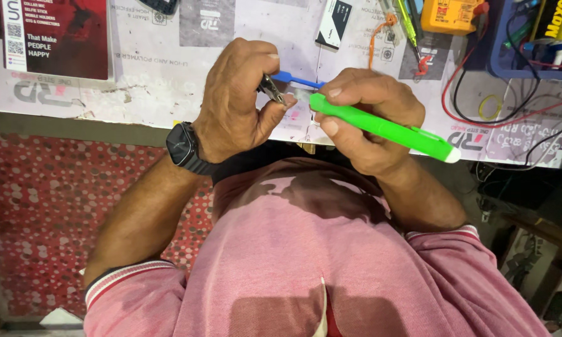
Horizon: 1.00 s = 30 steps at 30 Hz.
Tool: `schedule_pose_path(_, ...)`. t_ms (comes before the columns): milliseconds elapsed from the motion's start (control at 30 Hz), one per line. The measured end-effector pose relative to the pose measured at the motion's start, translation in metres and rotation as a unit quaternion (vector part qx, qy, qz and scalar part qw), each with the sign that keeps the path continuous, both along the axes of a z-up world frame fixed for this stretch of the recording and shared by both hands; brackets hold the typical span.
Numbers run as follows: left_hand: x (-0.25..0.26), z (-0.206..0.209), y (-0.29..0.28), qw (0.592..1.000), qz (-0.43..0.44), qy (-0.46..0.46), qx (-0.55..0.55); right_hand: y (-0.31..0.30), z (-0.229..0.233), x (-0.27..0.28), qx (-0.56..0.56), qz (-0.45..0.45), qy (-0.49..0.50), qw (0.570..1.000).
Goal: The person cleans a small electronic circuit board using a blue toothbrush, scrubbing various components and edges. They then use a green utility knife to scrape or clean specific areas on the board. Finally, they use a small metal tool to pick at or adjust a connector on the device.
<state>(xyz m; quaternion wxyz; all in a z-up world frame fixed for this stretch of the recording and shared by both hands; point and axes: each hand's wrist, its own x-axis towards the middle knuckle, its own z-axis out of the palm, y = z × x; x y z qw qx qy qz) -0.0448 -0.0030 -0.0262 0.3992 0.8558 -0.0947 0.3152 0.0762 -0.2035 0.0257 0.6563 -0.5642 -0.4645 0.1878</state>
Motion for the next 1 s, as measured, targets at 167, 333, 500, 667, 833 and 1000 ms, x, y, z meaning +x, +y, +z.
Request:
schedule_pose_path(167, -0.001, -0.002, 0.000, 1.000, -0.007, 0.001, -0.014, 0.000, 0.007, -0.001, -0.023, 0.004, -0.080, 0.997)
schedule_pose_path(333, -0.001, -0.004, 0.001, 0.999, -0.023, -0.015, -0.021, 0.001, 0.008, -0.005, -0.029, -0.008, -0.102, 0.994)
schedule_pose_path(500, -0.001, -0.003, 0.000, 0.999, -0.021, -0.021, -0.019, 0.000, 0.012, -0.012, -0.035, 0.003, 0.011, 0.999)
schedule_pose_path(667, 0.003, 0.002, 0.002, 0.999, -0.017, -0.045, -0.002, -0.005, 0.024, -0.010, -0.037, -0.001, -0.054, 0.998)
schedule_pose_path(833, 0.005, 0.008, 0.003, 0.998, -0.008, -0.059, 0.012, -0.003, 0.015, -0.024, 0.007, -0.039, 0.043, 0.998)
schedule_pose_path(1000, 0.005, 0.008, 0.003, 0.998, -0.003, -0.064, 0.025, -0.004, 0.021, -0.013, -0.015, -0.022, -0.089, 0.996)
